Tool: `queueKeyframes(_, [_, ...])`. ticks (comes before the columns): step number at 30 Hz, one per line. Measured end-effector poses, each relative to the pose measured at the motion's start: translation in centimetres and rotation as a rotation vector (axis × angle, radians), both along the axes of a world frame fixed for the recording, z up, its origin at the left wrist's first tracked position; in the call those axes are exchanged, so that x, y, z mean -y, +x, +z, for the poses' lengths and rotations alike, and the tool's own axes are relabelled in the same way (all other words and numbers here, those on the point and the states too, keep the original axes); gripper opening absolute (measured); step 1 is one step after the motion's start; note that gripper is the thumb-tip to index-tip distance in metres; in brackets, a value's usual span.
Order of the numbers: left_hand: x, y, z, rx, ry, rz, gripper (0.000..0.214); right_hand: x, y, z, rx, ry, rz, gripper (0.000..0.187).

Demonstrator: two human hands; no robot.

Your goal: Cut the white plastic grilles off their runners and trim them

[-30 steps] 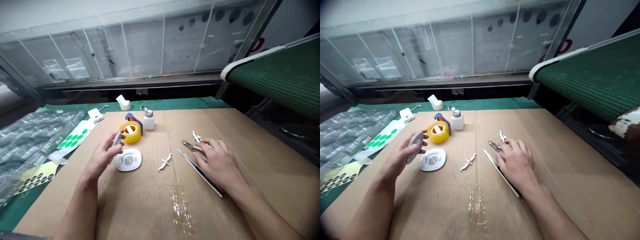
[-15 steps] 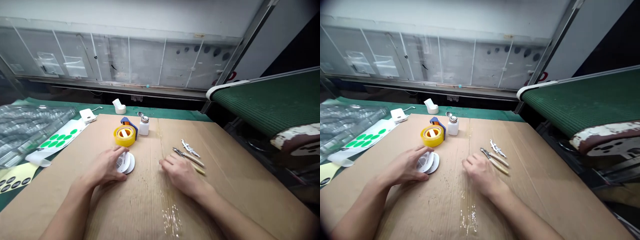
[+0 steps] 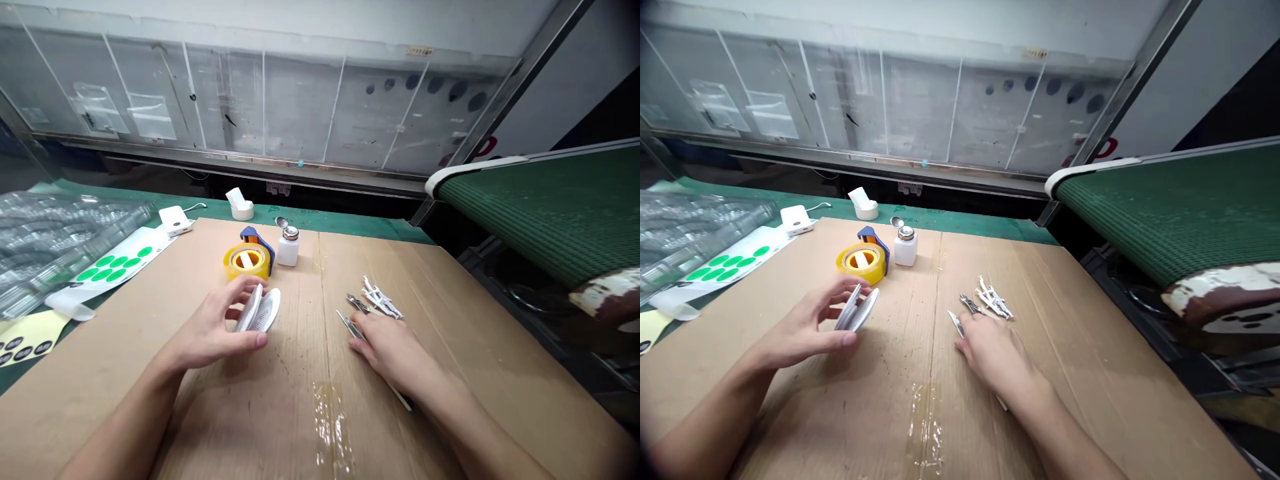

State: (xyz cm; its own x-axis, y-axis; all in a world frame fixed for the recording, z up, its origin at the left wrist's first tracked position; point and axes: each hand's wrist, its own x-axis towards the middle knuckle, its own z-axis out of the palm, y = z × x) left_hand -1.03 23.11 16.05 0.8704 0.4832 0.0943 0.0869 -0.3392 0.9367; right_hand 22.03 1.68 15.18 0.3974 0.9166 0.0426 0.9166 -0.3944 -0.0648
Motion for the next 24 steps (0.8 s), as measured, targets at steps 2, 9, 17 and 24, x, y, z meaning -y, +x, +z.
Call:
queueKeyframes(2, [1.1,0.7,-0.3,0.137,-0.409,-0.095,0.061,0.4,-0.7,-1.1,0.001,0.0,0.011,0.015])
queueKeyframes(9, [4.2,3.2,-1.5,0.202,-1.2,-0.175,0.055,1.7,0.1,-1.9,0.008,0.21,0.01,0.027])
queueKeyframes(17, [4.3,3.4,-2.3,0.22,-1.384,-0.303,0.057,2.1,0.1,-2.3,0.099,0.237,0.184,0.028])
queueKeyframes(24, [6.0,3.8,-3.2,-0.011,-1.683,-0.44,0.069,1.9,-0.6,-0.6,-0.277,0.524,0.274,0.018])
